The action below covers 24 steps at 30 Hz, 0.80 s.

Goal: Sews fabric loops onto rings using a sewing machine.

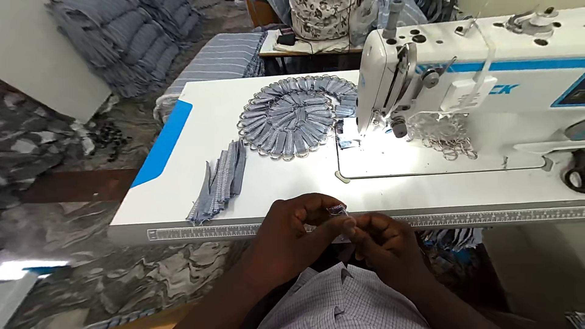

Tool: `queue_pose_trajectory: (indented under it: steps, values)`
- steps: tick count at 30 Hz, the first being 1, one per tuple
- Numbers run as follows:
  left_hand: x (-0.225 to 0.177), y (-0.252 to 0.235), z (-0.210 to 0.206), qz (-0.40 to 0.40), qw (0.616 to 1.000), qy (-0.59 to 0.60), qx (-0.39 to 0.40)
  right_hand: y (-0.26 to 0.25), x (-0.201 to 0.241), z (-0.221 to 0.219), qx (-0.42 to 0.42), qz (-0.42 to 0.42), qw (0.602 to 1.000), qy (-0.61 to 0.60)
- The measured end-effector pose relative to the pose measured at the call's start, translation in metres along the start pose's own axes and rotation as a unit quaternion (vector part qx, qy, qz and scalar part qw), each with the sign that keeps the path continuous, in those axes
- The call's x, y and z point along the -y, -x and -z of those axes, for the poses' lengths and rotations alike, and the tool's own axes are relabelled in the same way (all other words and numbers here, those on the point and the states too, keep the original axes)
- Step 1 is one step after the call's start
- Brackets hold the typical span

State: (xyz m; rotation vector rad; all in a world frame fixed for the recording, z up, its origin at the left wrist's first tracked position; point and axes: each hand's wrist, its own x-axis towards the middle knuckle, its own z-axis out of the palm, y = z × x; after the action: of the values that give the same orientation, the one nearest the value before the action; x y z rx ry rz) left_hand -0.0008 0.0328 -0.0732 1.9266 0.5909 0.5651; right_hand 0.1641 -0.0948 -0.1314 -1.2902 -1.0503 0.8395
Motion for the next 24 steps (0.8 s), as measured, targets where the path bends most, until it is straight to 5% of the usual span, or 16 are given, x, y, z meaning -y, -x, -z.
queue_pose_trajectory:
  steps: [9, 16, 20, 24]
  values:
    - [0.004, -0.006, -0.007, -0.068, 0.993, -0.088, -0.046, -0.006, -0.001, -0.004, -0.021, -0.023, 0.999, -0.026]
    - [0.013, -0.018, -0.013, -0.084, 0.98, -0.174, -0.041, -0.013, -0.041, -0.007, -0.08, 0.202, 0.974, 0.06]
    - [0.015, -0.036, -0.026, -0.055, 0.993, -0.099, -0.036, -0.02, -0.052, -0.003, -0.176, 0.294, 0.929, 0.136]
    - [0.028, -0.067, -0.03, 0.036, 0.999, 0.029, -0.028, -0.042, -0.053, 0.035, -0.128, 0.296, 0.901, 0.291]
